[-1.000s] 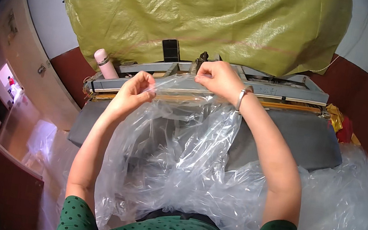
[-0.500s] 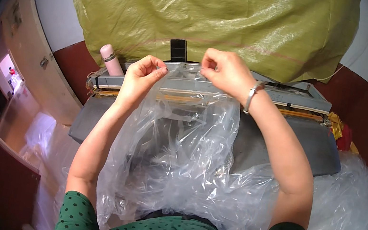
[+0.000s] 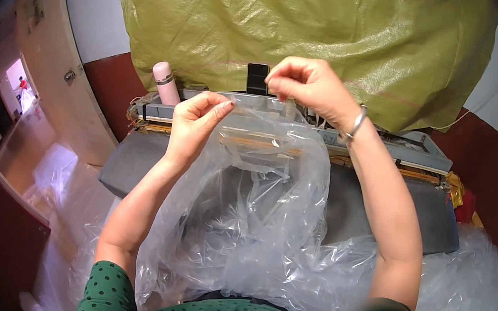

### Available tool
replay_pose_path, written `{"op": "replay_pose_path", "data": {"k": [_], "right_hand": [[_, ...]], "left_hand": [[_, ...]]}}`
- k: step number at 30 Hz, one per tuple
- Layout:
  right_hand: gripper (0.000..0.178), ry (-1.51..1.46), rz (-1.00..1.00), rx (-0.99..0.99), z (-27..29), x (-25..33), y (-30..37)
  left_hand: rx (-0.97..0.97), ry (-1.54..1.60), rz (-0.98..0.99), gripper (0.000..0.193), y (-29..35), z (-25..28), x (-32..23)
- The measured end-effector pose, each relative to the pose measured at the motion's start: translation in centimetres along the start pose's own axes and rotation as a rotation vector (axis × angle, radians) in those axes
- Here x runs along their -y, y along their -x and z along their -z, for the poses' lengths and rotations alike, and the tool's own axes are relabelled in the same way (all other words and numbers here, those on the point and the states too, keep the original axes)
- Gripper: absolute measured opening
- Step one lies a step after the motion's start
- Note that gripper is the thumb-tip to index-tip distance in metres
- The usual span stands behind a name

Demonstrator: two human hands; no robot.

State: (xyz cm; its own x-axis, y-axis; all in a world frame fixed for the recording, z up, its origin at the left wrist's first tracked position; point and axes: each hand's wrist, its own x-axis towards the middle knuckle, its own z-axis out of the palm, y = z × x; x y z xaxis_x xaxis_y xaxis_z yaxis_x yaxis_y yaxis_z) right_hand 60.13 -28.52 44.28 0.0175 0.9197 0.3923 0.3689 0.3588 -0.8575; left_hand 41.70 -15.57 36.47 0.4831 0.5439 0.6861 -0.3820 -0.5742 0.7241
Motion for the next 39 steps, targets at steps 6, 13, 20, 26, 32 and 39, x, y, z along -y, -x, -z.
{"op": "replay_pose_path", "data": {"k": [6, 13, 20, 26, 32, 39], "right_hand": [[0.033, -0.158, 0.033, 0.124, -5.6, -3.3, -2.7], [0.012, -0.303, 0.269, -0.233, -8.0, -9.9, -1.3], [0.024, 0.347, -0.206, -1.077, 6.3, -23.7, 14.8], [0.022, 1.664, -0.431, -1.199, 22.5, -25.2, 62.8], [0.028, 1.310, -1.240, -1.411, 19.7, -14.7, 82.2], [0.021, 1.340, -1.130, -0.856, 24.7, -14.8, 68.5]], "left_hand": [[-0.066, -0.052, 0.021, 0.014, 0.7, 0.9, 0.6], [0.474, 0.092, 0.379, 0.012, 2.1, 3.0, -0.7], [1.204, 0.309, 0.847, 0.021, 11.0, 3.9, -1.4], [1.355, 0.297, 1.142, 0.023, 20.3, 8.3, 0.3], [1.119, -0.379, 1.181, 0.013, 26.5, 21.5, 1.9], [0.669, -1.056, 1.255, 0.013, 22.5, 38.3, 0.4]]}}
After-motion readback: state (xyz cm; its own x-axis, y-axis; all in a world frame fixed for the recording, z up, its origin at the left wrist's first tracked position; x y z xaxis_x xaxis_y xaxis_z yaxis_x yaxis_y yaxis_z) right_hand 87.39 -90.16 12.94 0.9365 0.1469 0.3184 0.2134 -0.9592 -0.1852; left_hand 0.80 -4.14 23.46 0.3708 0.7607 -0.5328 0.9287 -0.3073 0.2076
